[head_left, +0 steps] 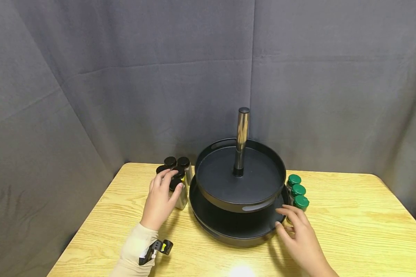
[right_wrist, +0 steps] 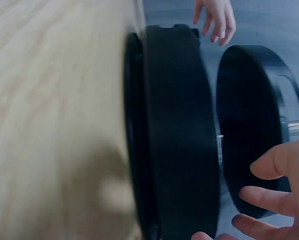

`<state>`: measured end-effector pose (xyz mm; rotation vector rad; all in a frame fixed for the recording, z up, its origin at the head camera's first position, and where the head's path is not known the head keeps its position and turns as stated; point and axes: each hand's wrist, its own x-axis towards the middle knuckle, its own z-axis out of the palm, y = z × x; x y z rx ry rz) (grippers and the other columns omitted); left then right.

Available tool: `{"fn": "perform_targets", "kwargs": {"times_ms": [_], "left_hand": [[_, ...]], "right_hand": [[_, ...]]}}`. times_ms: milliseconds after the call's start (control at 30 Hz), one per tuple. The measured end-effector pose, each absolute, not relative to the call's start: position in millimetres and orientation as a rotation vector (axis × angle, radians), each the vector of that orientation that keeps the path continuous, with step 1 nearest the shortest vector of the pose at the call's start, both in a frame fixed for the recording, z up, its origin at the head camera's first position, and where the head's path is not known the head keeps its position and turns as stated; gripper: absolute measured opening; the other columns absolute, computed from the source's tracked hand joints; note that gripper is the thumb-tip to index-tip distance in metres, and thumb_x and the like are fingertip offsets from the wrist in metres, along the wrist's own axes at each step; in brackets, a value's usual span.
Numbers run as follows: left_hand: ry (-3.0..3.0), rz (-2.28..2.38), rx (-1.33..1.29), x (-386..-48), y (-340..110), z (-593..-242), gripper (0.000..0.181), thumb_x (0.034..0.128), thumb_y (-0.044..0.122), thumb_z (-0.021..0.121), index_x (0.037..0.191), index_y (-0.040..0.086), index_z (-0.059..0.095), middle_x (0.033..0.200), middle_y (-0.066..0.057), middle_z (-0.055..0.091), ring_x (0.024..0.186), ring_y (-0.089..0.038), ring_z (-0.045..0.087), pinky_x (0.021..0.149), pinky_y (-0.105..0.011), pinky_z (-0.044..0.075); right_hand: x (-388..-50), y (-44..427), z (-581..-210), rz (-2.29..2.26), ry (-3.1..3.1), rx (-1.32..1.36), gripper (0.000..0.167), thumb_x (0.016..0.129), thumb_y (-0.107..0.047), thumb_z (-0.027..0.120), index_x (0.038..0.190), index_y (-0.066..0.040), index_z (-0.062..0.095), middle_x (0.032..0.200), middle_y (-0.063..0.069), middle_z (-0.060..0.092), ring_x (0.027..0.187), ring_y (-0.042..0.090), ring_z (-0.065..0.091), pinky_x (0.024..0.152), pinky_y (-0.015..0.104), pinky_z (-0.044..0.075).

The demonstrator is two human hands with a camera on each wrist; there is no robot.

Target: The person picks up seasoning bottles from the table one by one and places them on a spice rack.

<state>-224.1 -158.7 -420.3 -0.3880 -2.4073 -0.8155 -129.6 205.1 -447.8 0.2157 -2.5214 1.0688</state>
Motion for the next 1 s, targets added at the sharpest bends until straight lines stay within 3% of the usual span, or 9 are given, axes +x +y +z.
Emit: {"fn": "perform_targets", "kwargs": {"times_ms": [300,533,700,900,1000], "left_hand": [[-2.382,-0.881,-0.313,-222.7,-153.9,-431.8,0.042,0.0956,0.019,0.072,0.133,0.005,0.059,0.136,-0.022,0.053,0.123,-0.046,0.049,0.103,-0.058,0.042],[-2.394,-0.929,-0.293,-222.3,-149.8,-440.5,0.041,0.0949,0.018,0.072,0.131,0.004,0.06,0.135,-0.022,0.053,0.121,-0.047,0.05,0.101,-0.059,0.044],[-2.39,-0.947,-0.291,-223.6,-148.1,-444.2,0.039,0.0936,0.016,0.073,0.128,0.004,0.061,0.133,-0.023,0.054,0.12,-0.047,0.052,0.1,-0.059,0.045],[-2.376,-0.941,-0.304,-226.2,-148.6,-450.3,0.038,0.0922,0.013,0.074,0.126,0.002,0.062,0.134,-0.024,0.053,0.12,-0.046,0.053,0.102,-0.058,0.044],[-2.368,-0.939,-0.31,-227.3,-149.1,-453.7,0.037,0.0914,0.012,0.075,0.125,0.002,0.062,0.135,-0.024,0.052,0.122,-0.047,0.053,0.103,-0.058,0.044]], "right_hand": [[-132.5,199.5,-462.6,1.073,-2.547,0.17,0.03,0.098,-0.019,0.068,0.122,0.0,0.067,0.139,0.026,0.048,0.121,0.048,0.052,0.082,0.048,0.059],[-133.2,196.5,-462.7,1.217,-2.616,0.045,0.054,0.101,-0.023,0.064,0.146,0.002,0.046,0.153,0.03,0.025,0.132,0.053,0.043,0.094,0.057,0.053],[-133.7,196.2,-464.6,1.199,-2.603,0.059,0.067,0.097,-0.015,0.068,0.151,0.007,0.034,0.153,0.032,0.024,0.135,0.052,0.039,0.098,0.055,0.05],[-135.0,196.3,-467.2,1.244,-2.65,0.067,0.06,0.101,-0.02,0.063,0.15,0.006,0.038,0.157,0.028,0.023,0.139,0.054,0.034,0.103,0.059,0.046],[-135.0,196.1,-468.5,1.306,-2.656,0.076,0.054,0.104,-0.02,0.058,0.149,0.005,0.04,0.159,0.025,0.021,0.14,0.053,0.033,0.101,0.055,0.047]]}}
